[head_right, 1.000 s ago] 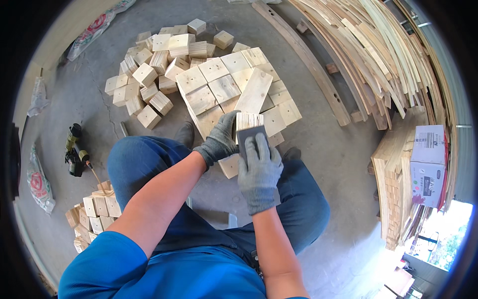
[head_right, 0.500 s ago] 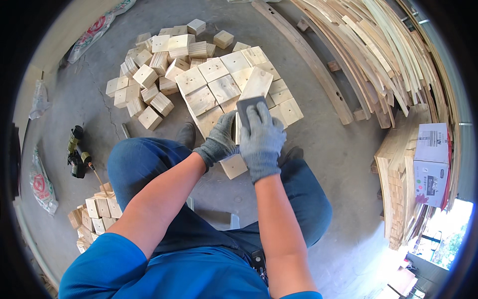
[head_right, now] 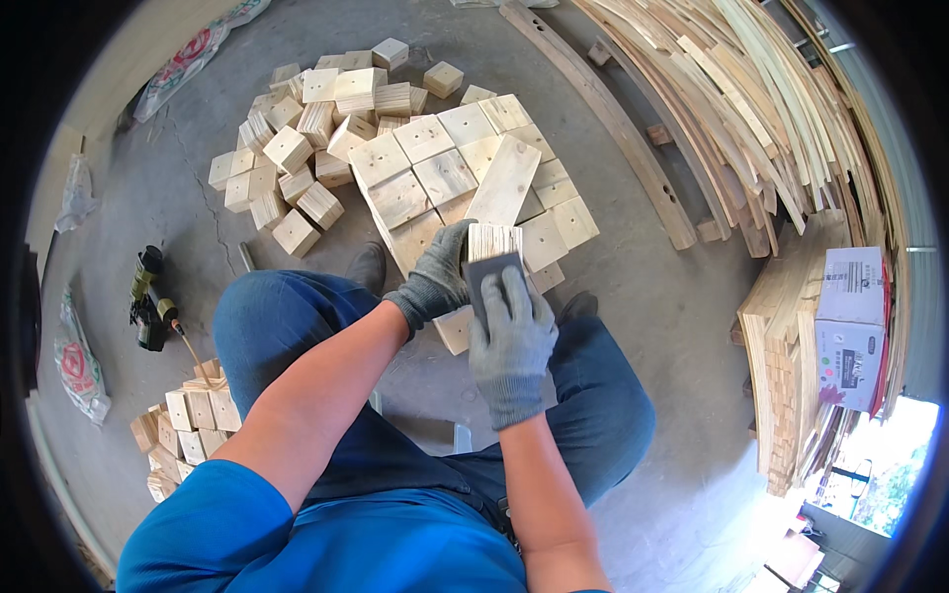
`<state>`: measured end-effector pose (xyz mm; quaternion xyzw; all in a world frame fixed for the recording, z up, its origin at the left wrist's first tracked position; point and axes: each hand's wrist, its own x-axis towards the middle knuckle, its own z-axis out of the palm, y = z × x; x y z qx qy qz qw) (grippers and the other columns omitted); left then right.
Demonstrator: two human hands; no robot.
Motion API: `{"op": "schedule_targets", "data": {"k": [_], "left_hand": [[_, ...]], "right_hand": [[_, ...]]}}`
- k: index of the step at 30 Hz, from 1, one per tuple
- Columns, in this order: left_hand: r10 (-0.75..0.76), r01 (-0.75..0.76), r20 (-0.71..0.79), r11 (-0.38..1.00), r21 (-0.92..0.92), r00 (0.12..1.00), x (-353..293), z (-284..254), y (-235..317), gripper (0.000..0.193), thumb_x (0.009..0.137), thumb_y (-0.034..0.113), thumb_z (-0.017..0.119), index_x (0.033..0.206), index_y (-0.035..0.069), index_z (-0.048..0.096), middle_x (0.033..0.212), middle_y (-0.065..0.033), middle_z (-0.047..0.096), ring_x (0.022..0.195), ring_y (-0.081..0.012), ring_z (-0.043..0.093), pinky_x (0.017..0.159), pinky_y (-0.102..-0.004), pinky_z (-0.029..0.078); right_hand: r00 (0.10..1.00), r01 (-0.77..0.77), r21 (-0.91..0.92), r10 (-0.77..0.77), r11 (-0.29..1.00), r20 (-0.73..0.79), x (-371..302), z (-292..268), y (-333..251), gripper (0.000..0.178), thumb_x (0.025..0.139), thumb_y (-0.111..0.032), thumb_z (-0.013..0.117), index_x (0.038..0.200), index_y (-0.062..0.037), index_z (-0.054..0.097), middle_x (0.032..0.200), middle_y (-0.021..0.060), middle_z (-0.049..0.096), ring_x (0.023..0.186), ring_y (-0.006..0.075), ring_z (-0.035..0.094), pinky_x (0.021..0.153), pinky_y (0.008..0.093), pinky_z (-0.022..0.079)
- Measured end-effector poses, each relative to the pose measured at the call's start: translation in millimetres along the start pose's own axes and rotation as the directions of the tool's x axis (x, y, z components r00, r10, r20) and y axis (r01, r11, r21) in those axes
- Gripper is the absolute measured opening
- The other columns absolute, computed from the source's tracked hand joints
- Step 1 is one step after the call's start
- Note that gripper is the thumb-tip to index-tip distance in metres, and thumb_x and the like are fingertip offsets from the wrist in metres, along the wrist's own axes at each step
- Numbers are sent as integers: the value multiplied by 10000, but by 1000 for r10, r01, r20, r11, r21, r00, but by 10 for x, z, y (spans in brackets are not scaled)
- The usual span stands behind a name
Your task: The person sits on the floor and sands small wooden blocks one at a time using a sanding block. They pick up each block, sand its surfaces, and place it back into a pile.
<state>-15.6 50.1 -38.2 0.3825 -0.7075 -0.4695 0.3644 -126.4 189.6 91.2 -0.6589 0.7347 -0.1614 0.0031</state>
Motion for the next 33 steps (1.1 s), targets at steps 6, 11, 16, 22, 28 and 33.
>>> {"op": "schedule_targets", "data": {"k": [6, 11, 16, 22, 28, 33], "left_hand": [[-10, 7, -48, 997, -80, 999, -5, 80, -63, 927, 762, 316, 983, 1504, 52, 494, 1369, -195, 574, 1277, -334, 584, 1136, -425, 470], [23, -25, -35, 997, -71, 999, -8, 65, -177, 1076, 656, 325, 1026, 1534, 64, 462, 1445, -232, 533, 1370, -408, 543, 1199, -439, 453], [17, -17, 14, 1000, 0, 1000, -12, 12, 24, 1040, 709, 277, 1001, 1556, 61, 437, 1463, -199, 524, 1371, -368, 520, 1207, -437, 408], [-9, 8, 7, 999, 48, 1000, -23, -32, -2, 1097, 649, 300, 1020, 1552, 75, 439, 1446, -225, 519, 1376, -400, 529, 1202, -441, 442], [6, -6, -18, 1000, -16, 1000, -19, 17, 10, 984, 724, 294, 998, 1521, 59, 472, 1420, -213, 541, 1346, -373, 540, 1191, -432, 428], [19, -20, -32, 999, -47, 999, -11, 80, -80, 929, 766, 290, 983, 1507, 53, 476, 1383, -194, 555, 1303, -338, 565, 1159, -418, 451]], "right_hand": [[1000, 11, 70, -12, 997, 3, -190, -54, 7, 642, 833, -200, 822, 1455, -150, 676, 1585, 115, 561, 1315, 435, 545, 1102, 590, 425], [1000, 19, 9, -19, 1000, -18, 392, 135, 38, 619, 854, -260, 801, 1456, -187, 675, 1587, 73, 561, 1289, 416, 571, 1079, 587, 450], [997, -73, -36, 74, 997, 6, 1073, 289, 177, 582, 887, -297, 789, 1450, -199, 682, 1592, 42, 567, 1283, 393, 596, 1081, 570, 468], [998, -61, -24, 60, 998, -19, 963, 292, 154, 580, 891, -324, 798, 1442, -181, 688, 1600, 63, 563, 1287, 405, 595, 1079, 568, 465], [1000, 8, -10, -8, 1000, -4, 83, 45, 64, 593, 879, -278, 806, 1447, -157, 682, 1598, 103, 552, 1288, 429, 574, 1090, 589, 446], [1000, 17, 56, -16, 998, -25, -204, 11, 73, 629, 851, -222, 824, 1459, -159, 676, 1583, 125, 566, 1323, 438, 541, 1109, 589, 422]]}}
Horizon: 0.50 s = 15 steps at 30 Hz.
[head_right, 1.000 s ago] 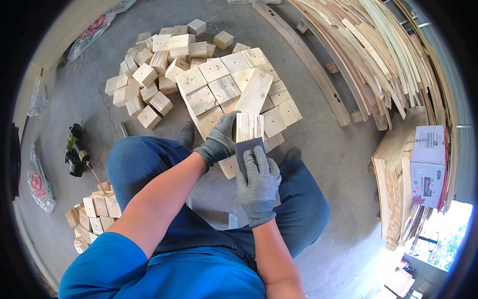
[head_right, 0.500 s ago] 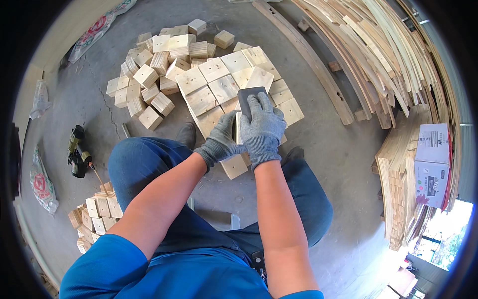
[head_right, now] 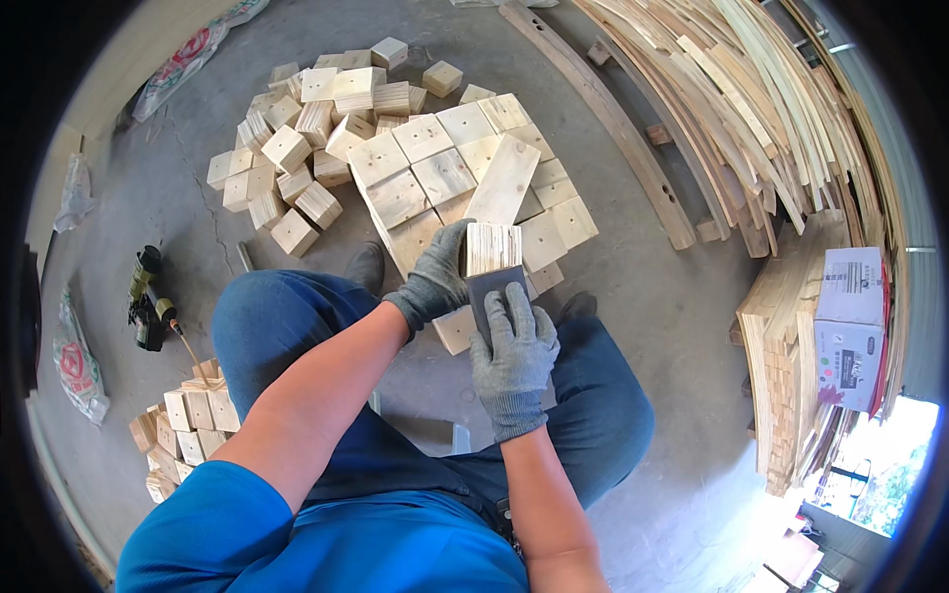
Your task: The person sits on the floor and sands small wooden blocks one at a time using a sanding block. They pick up each block, sand its surfaces, and place it back into a pile.
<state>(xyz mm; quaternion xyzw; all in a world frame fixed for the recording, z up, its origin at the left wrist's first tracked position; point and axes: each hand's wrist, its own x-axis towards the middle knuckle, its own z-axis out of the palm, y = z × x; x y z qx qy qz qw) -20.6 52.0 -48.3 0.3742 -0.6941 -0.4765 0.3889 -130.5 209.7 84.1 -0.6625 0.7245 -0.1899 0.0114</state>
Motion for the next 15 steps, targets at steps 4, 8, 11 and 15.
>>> {"op": "schedule_targets", "data": {"k": [4, 8, 11, 15], "left_hand": [[-34, 33, 23, 999, 33, 999, 7, -10, 9, 1100, 646, 344, 1028, 1544, 74, 453, 1455, -239, 520, 1386, -420, 522, 1213, -454, 439], [52, -53, 23, 998, 42, 998, -4, -38, -101, 1094, 662, 314, 1009, 1560, 77, 429, 1471, -231, 511, 1393, -415, 518, 1212, -452, 437], [17, -18, 26, 999, 28, 1000, 9, -69, 110, 1011, 706, 290, 1001, 1530, 58, 464, 1462, -196, 539, 1373, -350, 520, 1208, -433, 399], [-28, 24, 60, 998, 66, 998, 6, -94, 154, 1027, 699, 307, 999, 1535, 64, 455, 1447, -203, 539, 1379, -373, 513, 1209, -443, 403]], "right_hand": [[1000, 25, -75, -25, 997, -8, 260, 38, 2, 650, 822, -211, 848, 1445, -130, 682, 1573, 142, 572, 1314, 424, 555, 1141, 551, 426], [1000, -1, -54, 1, 999, 0, 842, 208, 16, 590, 854, -254, 811, 1428, -191, 690, 1563, 53, 579, 1236, 402, 610, 1041, 569, 477], [999, -34, -77, 34, 996, -3, 1240, 294, 101, 556, 880, -274, 804, 1417, -179, 699, 1559, 53, 589, 1215, 400, 630, 1047, 537, 491], [998, -61, -60, 62, 996, 21, 1391, 321, 140, 550, 898, -294, 799, 1423, -164, 698, 1573, 68, 582, 1221, 405, 629, 1063, 540, 482]]}}
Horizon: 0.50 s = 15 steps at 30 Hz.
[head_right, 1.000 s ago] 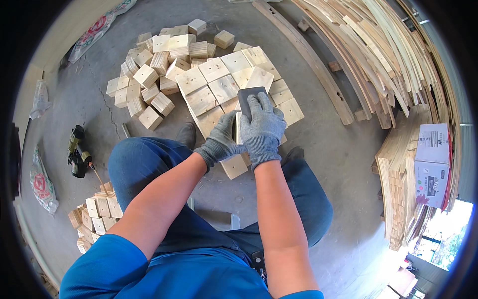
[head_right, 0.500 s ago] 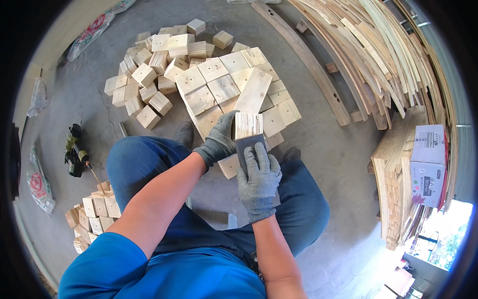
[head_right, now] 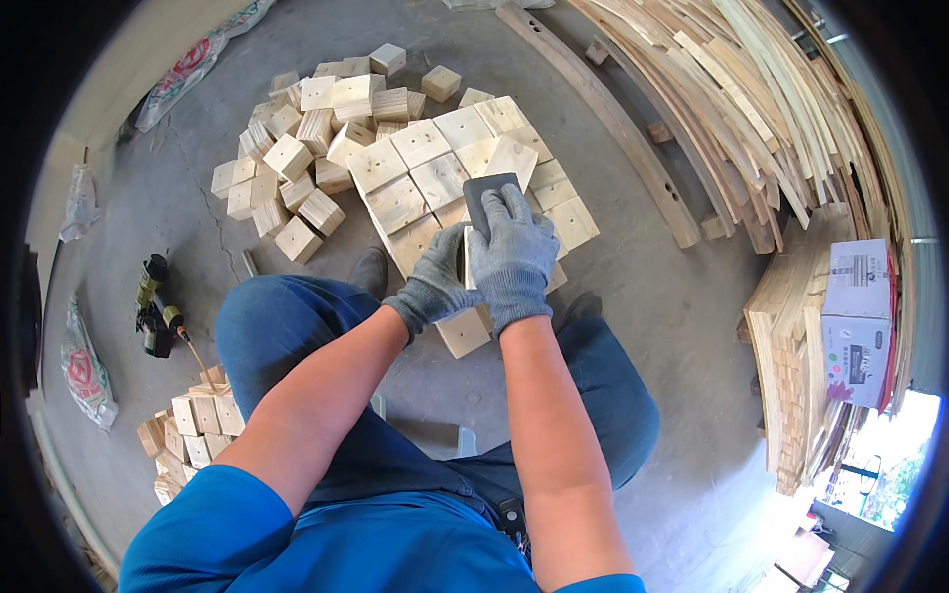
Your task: The person sits on the floor and sands small wooden blocks one at a time using a sanding block. They pick up each block, sand its surfaces, and place it back into a pile.
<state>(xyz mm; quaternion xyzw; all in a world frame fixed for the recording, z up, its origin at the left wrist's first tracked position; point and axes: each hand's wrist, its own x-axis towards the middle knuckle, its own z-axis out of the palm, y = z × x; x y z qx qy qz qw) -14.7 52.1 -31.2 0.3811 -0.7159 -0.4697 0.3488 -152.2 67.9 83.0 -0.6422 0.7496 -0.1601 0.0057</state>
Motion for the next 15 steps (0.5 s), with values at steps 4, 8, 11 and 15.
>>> {"op": "schedule_targets", "data": {"k": [4, 8, 11, 15], "left_hand": [[18, -16, -32, 999, 34, 999, -24, -26, -3, 998, 713, 315, 985, 1529, 69, 465, 1442, -212, 542, 1373, -388, 520, 1203, -450, 415], [20, -20, -59, 1000, 3, 998, -26, 26, -53, 950, 748, 342, 968, 1513, 62, 479, 1417, -221, 551, 1342, -390, 549, 1176, -450, 448], [25, -26, -54, 1000, -6, 998, -8, 36, -39, 951, 756, 359, 971, 1511, 59, 477, 1400, -219, 554, 1321, -383, 560, 1163, -447, 458], [4, -3, -65, 1000, 2, 998, -21, 64, -69, 1006, 721, 367, 992, 1521, 63, 465, 1407, -223, 546, 1330, -393, 553, 1171, -448, 459]], "right_hand": [[998, 48, 8, -48, 999, -43, -362, -51, -10, 568, 886, -292, 804, 1426, -154, 691, 1568, 94, 581, 1236, 411, 612, 1072, 560, 469], [998, 68, 38, -67, 997, -11, -971, -246, -41, 607, 866, -263, 810, 1447, -149, 675, 1561, 118, 581, 1279, 427, 572, 1088, 579, 454], [997, 71, 35, -71, 997, -10, -1343, -299, -5, 632, 856, -232, 813, 1464, -146, 665, 1580, 122, 562, 1309, 439, 548, 1102, 587, 442], [995, 96, 63, -95, 993, -14, -1372, -351, 3, 648, 848, -225, 823, 1469, -141, 660, 1593, 124, 550, 1310, 440, 548, 1107, 587, 437]]}}
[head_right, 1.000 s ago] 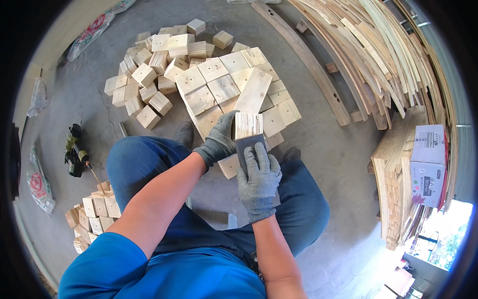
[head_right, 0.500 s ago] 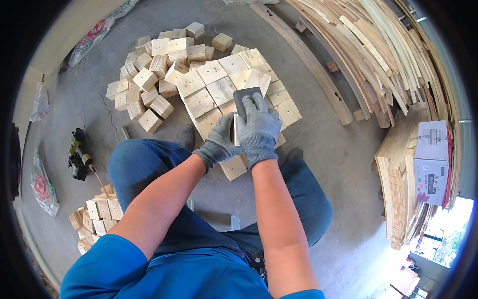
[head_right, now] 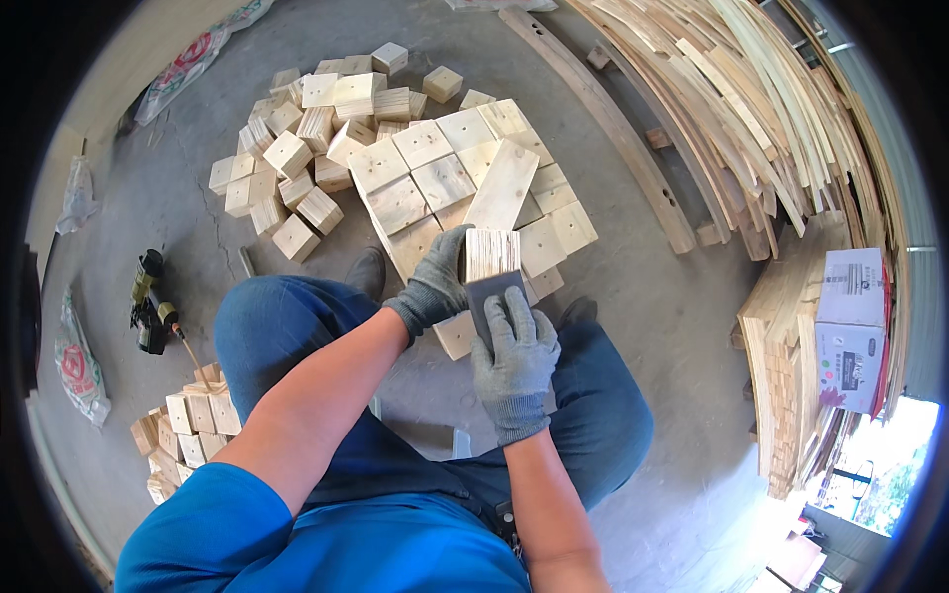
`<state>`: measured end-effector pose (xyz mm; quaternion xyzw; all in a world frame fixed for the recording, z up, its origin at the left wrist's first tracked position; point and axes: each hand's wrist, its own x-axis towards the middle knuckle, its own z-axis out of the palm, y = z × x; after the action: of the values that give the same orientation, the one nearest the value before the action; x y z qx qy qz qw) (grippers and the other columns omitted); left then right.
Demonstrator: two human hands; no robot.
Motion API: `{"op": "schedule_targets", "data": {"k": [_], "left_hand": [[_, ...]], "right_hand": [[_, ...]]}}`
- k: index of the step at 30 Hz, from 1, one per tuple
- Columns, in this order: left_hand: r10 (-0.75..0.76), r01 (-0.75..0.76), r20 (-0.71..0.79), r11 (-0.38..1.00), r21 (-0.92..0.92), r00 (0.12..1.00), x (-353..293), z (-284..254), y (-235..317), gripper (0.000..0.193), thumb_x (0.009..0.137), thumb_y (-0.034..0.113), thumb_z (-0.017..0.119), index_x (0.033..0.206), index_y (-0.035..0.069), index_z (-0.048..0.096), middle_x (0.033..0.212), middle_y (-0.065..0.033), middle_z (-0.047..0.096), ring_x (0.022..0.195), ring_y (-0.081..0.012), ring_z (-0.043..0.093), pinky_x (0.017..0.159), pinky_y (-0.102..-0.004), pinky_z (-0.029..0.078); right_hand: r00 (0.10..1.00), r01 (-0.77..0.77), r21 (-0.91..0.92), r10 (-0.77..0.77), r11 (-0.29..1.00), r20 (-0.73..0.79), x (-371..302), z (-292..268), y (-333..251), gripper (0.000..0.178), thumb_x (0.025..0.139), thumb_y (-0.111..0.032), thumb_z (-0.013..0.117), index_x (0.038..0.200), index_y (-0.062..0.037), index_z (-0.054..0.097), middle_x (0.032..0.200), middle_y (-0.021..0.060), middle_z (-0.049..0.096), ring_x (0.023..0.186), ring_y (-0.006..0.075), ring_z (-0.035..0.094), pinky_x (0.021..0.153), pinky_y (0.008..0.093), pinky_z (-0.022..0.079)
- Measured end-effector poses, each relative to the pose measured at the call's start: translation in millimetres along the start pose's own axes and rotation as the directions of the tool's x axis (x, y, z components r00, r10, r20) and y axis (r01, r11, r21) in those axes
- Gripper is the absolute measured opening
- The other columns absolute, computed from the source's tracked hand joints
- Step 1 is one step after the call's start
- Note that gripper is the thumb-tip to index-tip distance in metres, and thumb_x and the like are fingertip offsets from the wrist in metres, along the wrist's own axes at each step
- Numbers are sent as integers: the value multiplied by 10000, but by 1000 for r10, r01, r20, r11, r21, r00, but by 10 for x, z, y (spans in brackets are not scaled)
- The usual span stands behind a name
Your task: The person sits on the floor and sands small wooden blocks one at a time using a sanding block. They pick up each block, sand its surfaces, and place it back into a pile.
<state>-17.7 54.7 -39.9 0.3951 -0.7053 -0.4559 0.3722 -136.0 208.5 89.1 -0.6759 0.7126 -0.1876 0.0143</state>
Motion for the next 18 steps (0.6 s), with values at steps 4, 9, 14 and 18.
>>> {"op": "schedule_targets", "data": {"k": [4, 9, 14, 18], "left_hand": [[11, -11, 15, 1000, 6, 1000, 15, -8, -21, 1099, 654, 349, 1017, 1549, 76, 442, 1450, -238, 523, 1379, -431, 529, 1200, -454, 455], [45, -45, -19, 999, -27, 999, -6, -6, 0, 1076, 675, 337, 1023, 1542, 64, 447, 1413, -218, 533, 1335, -392, 539, 1176, -451, 445], [29, -29, 7, 999, 28, 1000, 3, -22, 34, 1087, 665, 306, 1022, 1550, 70, 436, 1430, -212, 526, 1338, -389, 546, 1178, -444, 453], [-40, 39, 41, 999, 17, 998, -3, -66, -2, 1077, 659, 310, 1008, 1544, 72, 442, 1462, -230, 517, 1380, -402, 540, 1183, -436, 469]], "right_hand": [[1000, 2, -10, -3, 1000, -20, 417, 120, 82, 633, 848, -235, 818, 1456, -150, 664, 1584, 103, 555, 1310, 414, 560, 1093, 582, 449], [994, -105, -58, 106, 993, 12, 1185, 290, 202, 579, 884, -295, 800, 1440, -186, 680, 1588, 49, 572, 1299, 405, 590, 1078, 555, 473], [994, -113, -56, 114, 992, 7, 1352, 332, 261, 565, 899, -309, 799, 1436, -175, 686, 1587, 64, 575, 1295, 404, 599, 1085, 550, 478], [996, -90, -48, 90, 995, 0, 913, 230, 154, 595, 889, -296, 805, 1454, -164, 675, 1597, 80, 557, 1318, 422, 564, 1097, 569, 463]]}}
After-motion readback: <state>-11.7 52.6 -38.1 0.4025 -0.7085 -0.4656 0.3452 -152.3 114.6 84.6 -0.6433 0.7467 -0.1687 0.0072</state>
